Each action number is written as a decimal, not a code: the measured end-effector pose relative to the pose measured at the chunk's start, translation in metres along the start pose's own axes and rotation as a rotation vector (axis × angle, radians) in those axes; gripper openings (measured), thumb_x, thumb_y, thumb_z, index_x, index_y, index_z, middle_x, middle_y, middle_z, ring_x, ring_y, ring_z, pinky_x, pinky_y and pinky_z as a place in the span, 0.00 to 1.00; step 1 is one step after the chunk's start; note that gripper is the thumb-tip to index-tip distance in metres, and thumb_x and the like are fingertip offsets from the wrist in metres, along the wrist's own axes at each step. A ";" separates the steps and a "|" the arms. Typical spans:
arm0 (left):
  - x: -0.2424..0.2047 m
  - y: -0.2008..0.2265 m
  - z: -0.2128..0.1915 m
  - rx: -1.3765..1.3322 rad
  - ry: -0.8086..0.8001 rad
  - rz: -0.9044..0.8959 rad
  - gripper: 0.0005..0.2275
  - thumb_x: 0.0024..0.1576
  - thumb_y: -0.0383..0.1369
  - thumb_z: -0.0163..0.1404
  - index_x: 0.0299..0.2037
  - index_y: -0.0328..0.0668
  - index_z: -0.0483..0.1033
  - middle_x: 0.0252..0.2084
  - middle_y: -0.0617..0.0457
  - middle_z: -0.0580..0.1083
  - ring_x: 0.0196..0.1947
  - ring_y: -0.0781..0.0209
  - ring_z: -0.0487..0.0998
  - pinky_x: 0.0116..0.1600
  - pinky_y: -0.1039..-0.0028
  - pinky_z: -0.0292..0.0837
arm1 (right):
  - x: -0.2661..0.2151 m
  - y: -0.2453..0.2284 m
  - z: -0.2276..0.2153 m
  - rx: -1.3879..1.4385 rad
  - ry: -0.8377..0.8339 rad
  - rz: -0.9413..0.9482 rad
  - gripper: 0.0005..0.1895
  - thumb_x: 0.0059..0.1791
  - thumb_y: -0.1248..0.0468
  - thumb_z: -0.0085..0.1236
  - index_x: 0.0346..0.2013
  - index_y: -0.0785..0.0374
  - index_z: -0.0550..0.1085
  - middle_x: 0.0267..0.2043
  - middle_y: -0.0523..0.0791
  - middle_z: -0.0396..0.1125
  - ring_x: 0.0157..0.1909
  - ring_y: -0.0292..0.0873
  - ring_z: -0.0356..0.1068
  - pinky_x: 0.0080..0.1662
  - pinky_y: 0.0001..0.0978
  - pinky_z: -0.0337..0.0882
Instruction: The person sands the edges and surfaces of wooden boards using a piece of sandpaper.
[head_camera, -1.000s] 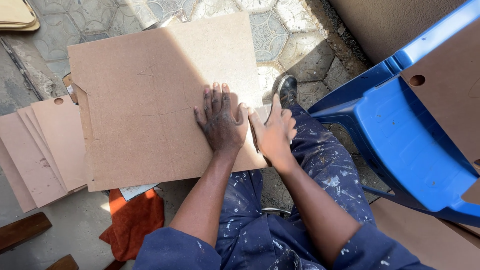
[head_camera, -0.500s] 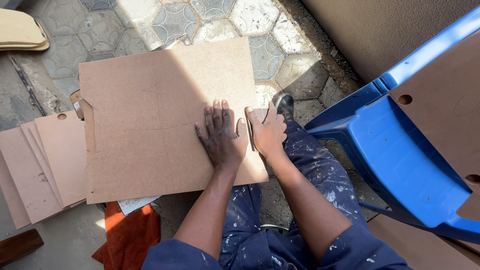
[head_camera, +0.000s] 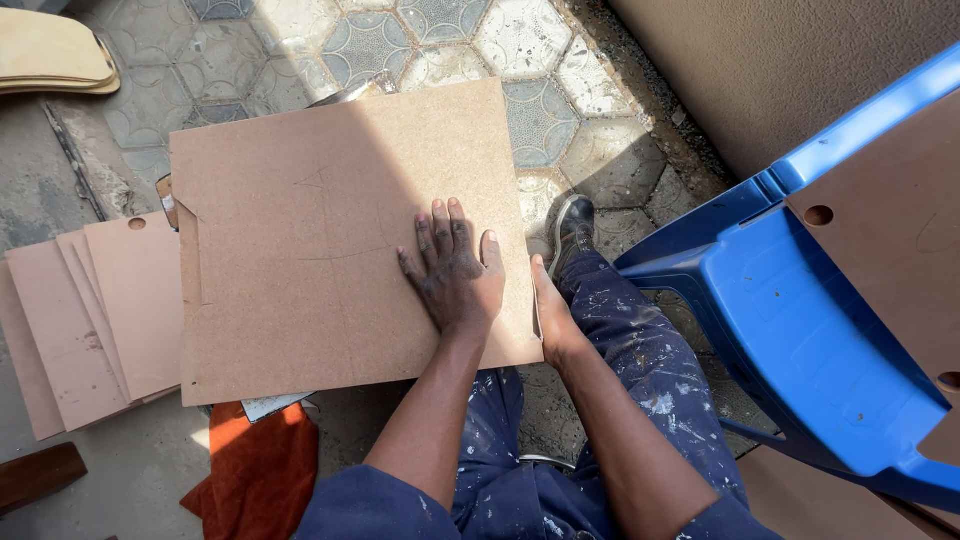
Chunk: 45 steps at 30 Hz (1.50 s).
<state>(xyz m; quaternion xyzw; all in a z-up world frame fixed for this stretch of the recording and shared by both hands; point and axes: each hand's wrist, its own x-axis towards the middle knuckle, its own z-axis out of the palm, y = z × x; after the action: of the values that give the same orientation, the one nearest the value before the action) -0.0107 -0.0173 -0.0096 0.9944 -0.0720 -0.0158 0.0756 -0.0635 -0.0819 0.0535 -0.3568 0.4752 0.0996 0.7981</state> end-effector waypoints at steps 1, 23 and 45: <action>0.000 -0.001 -0.002 0.003 -0.005 -0.006 0.30 0.66 0.53 0.39 0.76 0.56 0.53 0.78 0.53 0.54 0.78 0.51 0.50 0.75 0.40 0.35 | -0.010 0.002 -0.003 -0.003 0.000 0.008 0.42 0.50 0.34 0.48 0.64 0.63 0.71 0.58 0.56 0.68 0.55 0.50 0.70 0.54 0.39 0.70; 0.005 -0.002 0.004 0.023 -0.042 0.017 0.28 0.68 0.53 0.31 0.77 0.54 0.50 0.78 0.51 0.51 0.79 0.47 0.47 0.74 0.38 0.36 | 0.078 0.002 -0.162 -0.407 0.299 -0.491 0.12 0.44 0.62 0.73 0.40 0.59 0.80 0.33 0.43 0.74 0.36 0.38 0.74 0.37 0.31 0.75; 0.014 0.024 -0.011 -0.023 -0.098 -0.011 0.48 0.58 0.70 0.45 0.74 0.37 0.46 0.76 0.34 0.47 0.78 0.34 0.40 0.70 0.29 0.40 | -0.031 0.060 -0.102 -1.184 -0.075 -0.977 0.26 0.45 0.77 0.47 0.59 0.71 0.71 0.51 0.64 0.71 0.56 0.66 0.70 0.56 0.48 0.72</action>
<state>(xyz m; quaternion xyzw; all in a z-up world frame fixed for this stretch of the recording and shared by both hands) 0.0000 -0.0414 0.0044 0.9919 -0.0698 -0.0659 0.0832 -0.1799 -0.1003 0.0204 -0.8904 0.1037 -0.0147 0.4429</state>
